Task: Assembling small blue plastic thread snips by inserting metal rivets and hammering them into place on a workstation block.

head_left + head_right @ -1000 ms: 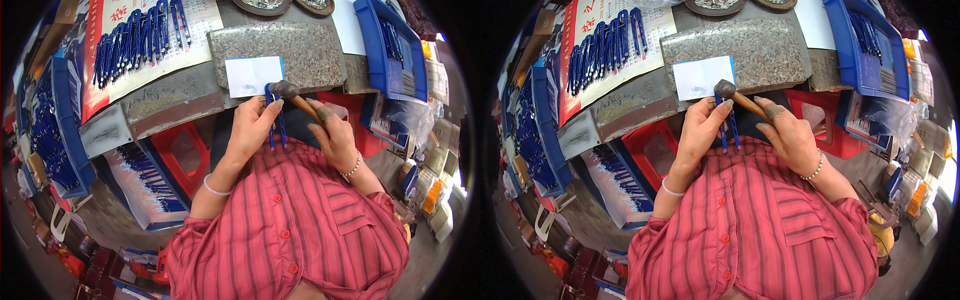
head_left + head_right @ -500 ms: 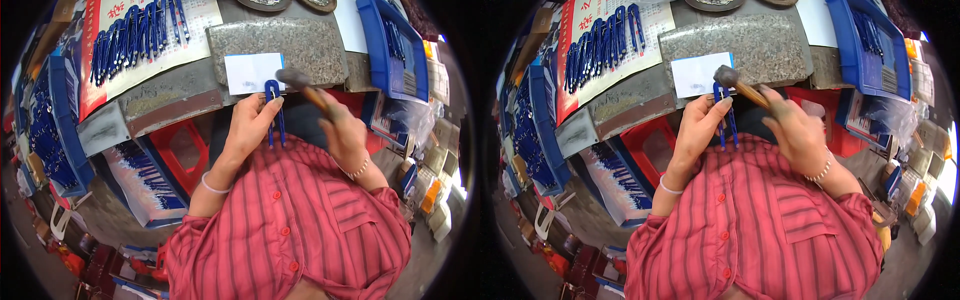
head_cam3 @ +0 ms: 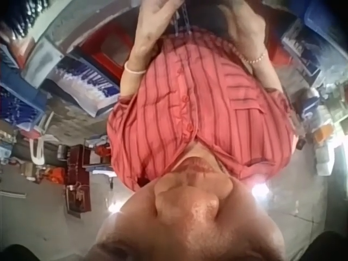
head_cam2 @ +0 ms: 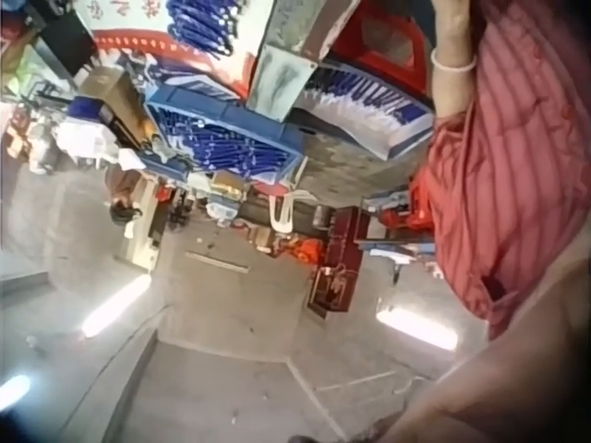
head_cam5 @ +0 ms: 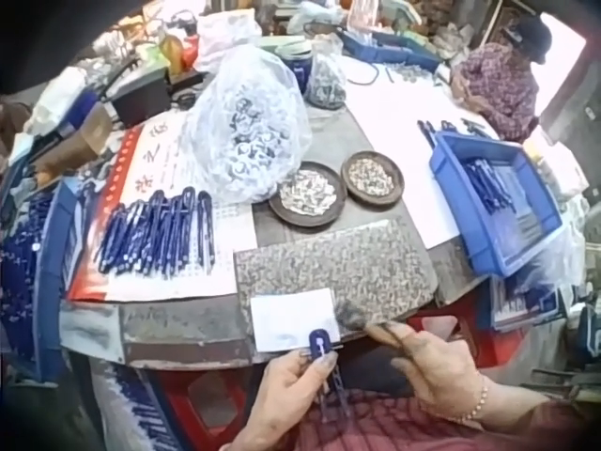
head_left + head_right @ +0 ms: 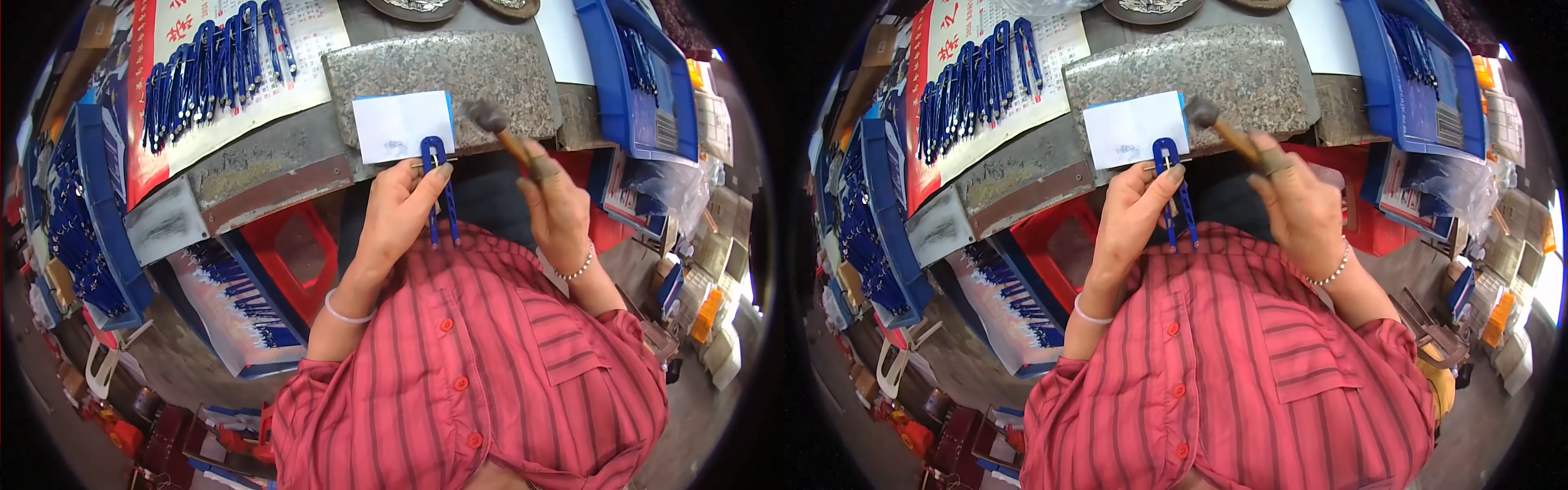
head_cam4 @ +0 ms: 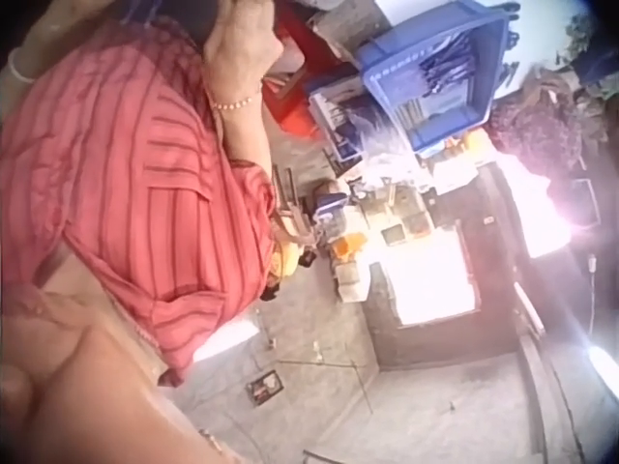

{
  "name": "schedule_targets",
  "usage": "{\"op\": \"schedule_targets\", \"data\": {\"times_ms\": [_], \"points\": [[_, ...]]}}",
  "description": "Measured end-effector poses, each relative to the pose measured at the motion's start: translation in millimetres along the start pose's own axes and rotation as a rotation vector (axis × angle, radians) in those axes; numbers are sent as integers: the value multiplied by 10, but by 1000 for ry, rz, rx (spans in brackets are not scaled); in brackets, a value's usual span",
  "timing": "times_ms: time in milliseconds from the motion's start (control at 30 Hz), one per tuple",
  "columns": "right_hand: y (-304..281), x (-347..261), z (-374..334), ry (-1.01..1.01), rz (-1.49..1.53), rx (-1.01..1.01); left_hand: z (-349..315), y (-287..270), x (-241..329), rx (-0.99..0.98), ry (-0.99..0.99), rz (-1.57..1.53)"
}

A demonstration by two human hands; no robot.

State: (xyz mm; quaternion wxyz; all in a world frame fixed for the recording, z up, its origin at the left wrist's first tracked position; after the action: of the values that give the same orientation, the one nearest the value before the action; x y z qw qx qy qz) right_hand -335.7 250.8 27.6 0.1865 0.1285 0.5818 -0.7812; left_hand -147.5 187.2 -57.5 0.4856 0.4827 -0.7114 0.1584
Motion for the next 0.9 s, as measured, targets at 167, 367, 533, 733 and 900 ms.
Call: {"op": "schedule_targets", "data": {"times_ms": [167, 367, 533, 733, 900], "points": [[78, 342, -26, 133, -204, 6, -29, 14, -23, 69, 36, -45], [-33, 63, 245, 124, 22, 10, -63, 68, 24, 51, 111, 30], [403, -16, 490, 294, 688, -382, -212, 190, 114, -16, 231, 23], [263, -202, 601, 345, 963, -477, -366, 115, 292, -27, 249, -48], [245, -295, 690, 379, 949, -483, -389, 73, 496, -90, 272, -20]]}}
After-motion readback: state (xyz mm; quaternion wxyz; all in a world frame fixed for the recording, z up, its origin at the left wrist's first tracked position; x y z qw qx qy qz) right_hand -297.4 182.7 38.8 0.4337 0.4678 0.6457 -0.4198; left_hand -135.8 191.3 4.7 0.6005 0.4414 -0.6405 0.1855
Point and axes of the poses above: each hand's wrist, its own z-axis towards the middle knuckle, its own y-axis out of the palm, x = y × z, the point moved 3 cm from there along z, towards the middle knuckle, and after that the axes turned 6 degrees about -z, right-handed, at the moved point
